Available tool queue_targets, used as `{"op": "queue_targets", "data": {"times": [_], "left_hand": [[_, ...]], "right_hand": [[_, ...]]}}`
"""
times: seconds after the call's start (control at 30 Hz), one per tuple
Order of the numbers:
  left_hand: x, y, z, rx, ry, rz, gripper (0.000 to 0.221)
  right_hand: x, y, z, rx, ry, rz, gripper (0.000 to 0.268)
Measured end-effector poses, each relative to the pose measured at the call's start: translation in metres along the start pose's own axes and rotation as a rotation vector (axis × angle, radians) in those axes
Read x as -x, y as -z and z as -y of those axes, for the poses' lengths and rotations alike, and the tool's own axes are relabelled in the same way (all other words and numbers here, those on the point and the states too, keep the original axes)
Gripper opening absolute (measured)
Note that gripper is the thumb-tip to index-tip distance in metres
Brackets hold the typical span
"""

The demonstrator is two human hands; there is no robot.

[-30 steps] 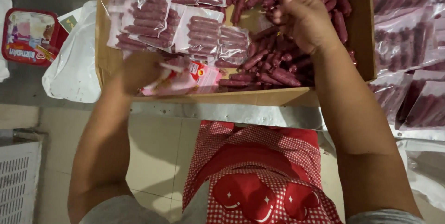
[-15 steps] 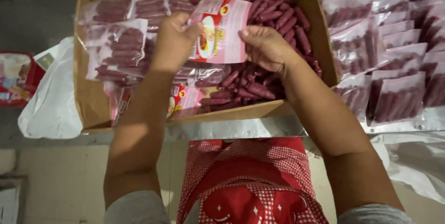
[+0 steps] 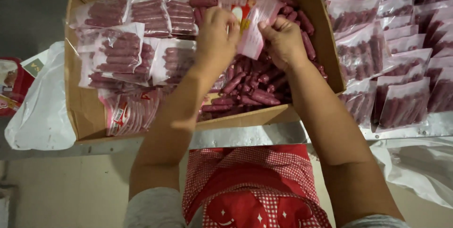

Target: The person places small red sausages into plastic bags and seals them by hand.

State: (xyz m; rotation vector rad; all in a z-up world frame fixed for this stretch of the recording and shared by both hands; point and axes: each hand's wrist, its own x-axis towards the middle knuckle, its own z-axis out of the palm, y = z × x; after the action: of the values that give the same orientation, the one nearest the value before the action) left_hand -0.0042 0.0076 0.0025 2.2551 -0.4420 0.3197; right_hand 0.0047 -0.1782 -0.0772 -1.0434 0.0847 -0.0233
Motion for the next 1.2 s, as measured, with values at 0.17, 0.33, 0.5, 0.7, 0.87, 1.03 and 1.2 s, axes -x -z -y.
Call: {"op": "queue_targets", "data": {"times": [0.17, 0.33, 0.5, 0.7, 0.87, 1.03, 1.2], "left_hand": [[0.010, -0.018, 0.020, 0.025, 0.019, 0.001, 0.015], [0.012, -0.023, 0.024, 0.218, 0.206, 0.075, 0.026], [0.015, -0.040, 0.030, 0.588, 0.265, 0.244, 0.025], [0.013, -0.022, 0.015, 0.371, 0.372, 0.162, 0.008], [0.011, -0.013, 0.009, 0.424, 0.408, 0.026, 0.008], [0.014, -0.018, 0.016, 0.515, 0.197, -0.037, 0.010], [0.026, -0.007, -0.018, 0.338, 0.358, 0.673, 0.051]], "right_hand": [[0.006, -0.005, 0.002, 0.208, -0.038, 0.007, 0.027], [0.010, -0.010, 0.008, 0.201, -0.017, 0.044, 0.028], [0.009, -0.012, 0.003, 0.242, -0.036, 0.110, 0.020], [0.015, -0.014, 0.013, 0.440, 0.049, 0.197, 0.029], [0.010, 0.000, 0.017, 0.817, 0.250, 0.030, 0.017], [0.008, 0.006, 0.034, 0.846, 0.532, -0.159, 0.040], [0.009, 0.018, 0.043, 0.564, 0.629, -0.229, 0.028]]}}
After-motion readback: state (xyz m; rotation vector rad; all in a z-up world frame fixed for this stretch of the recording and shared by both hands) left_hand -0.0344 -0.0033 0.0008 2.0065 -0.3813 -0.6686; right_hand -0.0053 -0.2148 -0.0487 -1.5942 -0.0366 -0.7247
